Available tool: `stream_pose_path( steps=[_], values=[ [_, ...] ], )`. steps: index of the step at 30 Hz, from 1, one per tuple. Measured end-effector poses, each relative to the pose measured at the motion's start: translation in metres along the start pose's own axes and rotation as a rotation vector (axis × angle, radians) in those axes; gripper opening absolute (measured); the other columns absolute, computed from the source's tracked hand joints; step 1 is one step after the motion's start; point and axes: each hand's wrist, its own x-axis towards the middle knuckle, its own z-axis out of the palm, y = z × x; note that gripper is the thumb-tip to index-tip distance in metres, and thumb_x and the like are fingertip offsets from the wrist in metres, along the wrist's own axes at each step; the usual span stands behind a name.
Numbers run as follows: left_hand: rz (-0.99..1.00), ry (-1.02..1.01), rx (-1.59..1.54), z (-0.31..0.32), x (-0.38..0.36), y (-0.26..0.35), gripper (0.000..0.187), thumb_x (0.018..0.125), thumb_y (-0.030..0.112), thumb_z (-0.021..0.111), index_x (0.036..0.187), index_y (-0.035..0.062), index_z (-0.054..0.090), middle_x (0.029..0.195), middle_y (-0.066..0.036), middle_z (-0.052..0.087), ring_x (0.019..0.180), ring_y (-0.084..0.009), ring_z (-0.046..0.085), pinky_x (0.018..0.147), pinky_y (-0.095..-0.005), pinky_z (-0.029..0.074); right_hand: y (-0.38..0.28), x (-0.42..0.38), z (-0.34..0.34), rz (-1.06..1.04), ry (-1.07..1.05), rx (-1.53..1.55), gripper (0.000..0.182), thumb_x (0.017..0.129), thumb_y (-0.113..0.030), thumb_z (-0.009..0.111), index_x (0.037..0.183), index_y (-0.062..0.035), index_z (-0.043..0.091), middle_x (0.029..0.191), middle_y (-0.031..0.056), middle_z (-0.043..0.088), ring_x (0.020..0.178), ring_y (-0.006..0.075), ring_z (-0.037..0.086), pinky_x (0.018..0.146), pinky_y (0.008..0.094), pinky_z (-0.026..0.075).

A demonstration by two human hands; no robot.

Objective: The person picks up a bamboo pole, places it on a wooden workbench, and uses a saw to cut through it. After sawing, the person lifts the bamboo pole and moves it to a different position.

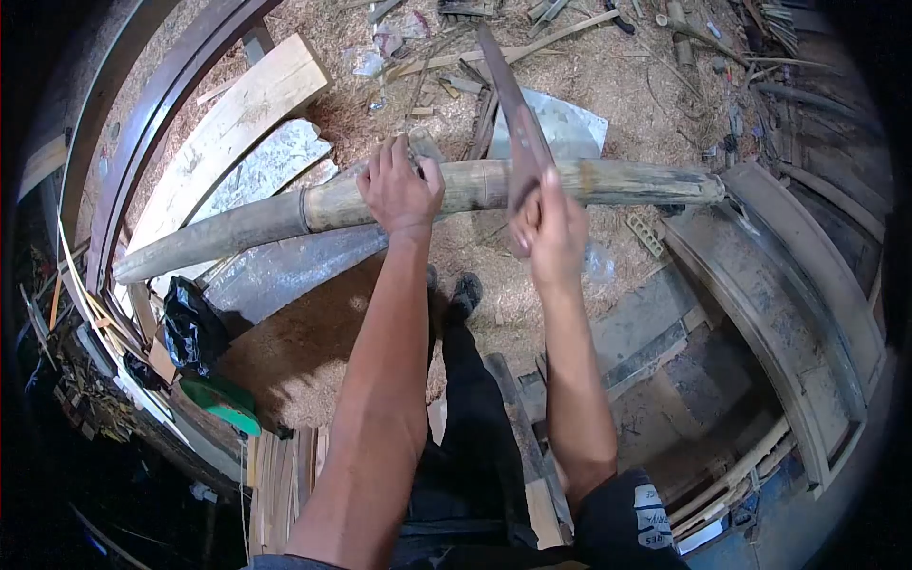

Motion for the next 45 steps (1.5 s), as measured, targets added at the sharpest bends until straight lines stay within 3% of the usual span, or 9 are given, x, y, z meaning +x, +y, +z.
stream_pose_path(
  steps=[6,12,18,21,23,27,33,38,45],
  values=[
    [0.001,-0.012,-0.026,-0.001,-0.002,-0.002,0.042,0.085,0.029,0.060,0.122,0.0106,0.066,0.124,-0.011,0.067,0.120,-0.0276,0.059,0.106,-0.0457,0.038,0.055,-0.088,-0.030,-0.170,0.035,-0.143,0.050,0.101,-0.039,0.058,0.066,-0.0039,0.054,0.059,-0.0012,0.050,0.053,0.0083,0.047,0.049,0.0281,0.033],
    [0.025,0.041,-0.052,0.000,-0.001,-0.002,0.041,0.087,0.031,0.059,0.120,0.0077,0.068,0.121,-0.015,0.068,0.114,-0.0296,0.062,0.104,-0.0438,0.039,0.092,-0.126,-0.026,-0.298,-0.070,-0.263,0.023,0.092,-0.022,0.067,0.086,-0.0024,0.058,0.068,-0.0002,0.054,0.061,0.0084,0.050,0.057,0.0271,0.040],
    [0.027,0.075,-0.095,-0.003,-0.004,-0.003,0.037,0.092,0.033,0.058,0.115,0.0060,0.069,0.117,-0.015,0.069,0.108,-0.0310,0.065,0.100,-0.0430,0.042,0.147,-0.126,-0.034,-0.354,0.034,-0.032,0.036,0.098,-0.035,0.062,0.097,0.0005,0.059,0.072,0.0020,0.058,0.063,0.0085,0.052,0.058,0.0267,0.042],
    [0.316,0.163,-0.231,-0.006,-0.015,-0.012,0.036,0.095,0.032,0.056,0.113,0.0040,0.069,0.117,-0.013,0.068,0.109,-0.0297,0.064,0.098,-0.0427,0.044,0.167,-0.123,-0.036,-0.404,0.027,0.020,0.042,0.102,-0.039,0.055,0.097,0.0020,0.060,0.073,0.0014,0.058,0.064,0.0075,0.051,0.058,0.0262,0.041],
    [0.622,-0.028,-0.147,-0.008,-0.022,-0.024,0.038,0.097,0.033,0.055,0.115,0.0024,0.068,0.121,-0.012,0.064,0.111,-0.0286,0.061,0.097,-0.0423,0.044,0.183,-0.118,-0.035,-0.439,-0.012,0.037,0.042,0.103,-0.039,0.054,0.094,0.0018,0.061,0.072,0.0011,0.057,0.063,0.0077,0.050,0.058,0.0263,0.040],
    [0.791,0.083,0.021,0.003,-0.025,-0.035,0.042,0.101,0.038,0.051,0.120,0.0029,0.064,0.124,-0.012,0.060,0.115,-0.0287,0.057,0.097,-0.0421,0.044,0.220,-0.100,-0.042,-0.530,-0.045,0.036,0.042,0.104,-0.037,0.051,0.085,-0.0001,0.059,0.069,0.0009,0.053,0.062,0.0083,0.048,0.058,0.0269,0.038],
    [0.719,0.187,0.031,0.010,-0.035,-0.030,0.040,0.103,0.040,0.047,0.117,0.0089,0.068,0.111,-0.011,0.061,0.105,-0.0293,0.058,0.089,-0.0435,0.045,0.242,-0.081,-0.028,-0.755,-0.011,0.093,0.042,0.105,-0.030,0.047,0.072,-0.0043,0.046,0.059,0.0009,0.042,0.053,0.0077,0.039,0.050,0.0250,0.031],
    [0.631,0.247,-0.080,0.015,-0.037,-0.028,0.039,0.102,0.039,0.049,0.108,0.0080,0.072,0.097,-0.014,0.061,0.101,-0.0302,0.060,0.087,-0.0434,0.046,0.273,-0.083,-0.035,-0.751,0.015,0.123,0.046,0.102,-0.038,0.051,0.073,-0.0032,0.053,0.058,-0.0025,0.044,0.053,0.0076,0.041,0.048,0.0291,0.031],
    [0.545,0.170,-0.042,0.009,-0.037,-0.022,0.038,0.097,0.037,0.051,0.110,0.0072,0.070,0.104,-0.017,0.064,0.106,-0.0320,0.062,0.092,-0.0454,0.047,0.308,-0.094,-0.042,-0.911,0.120,-0.050,0.049,0.105,-0.035,0.048,0.068,-0.0031,0.046,0.058,-0.0001,0.044,0.052,0.0084,0.040,0.050,0.0277,0.031]
  ],
)
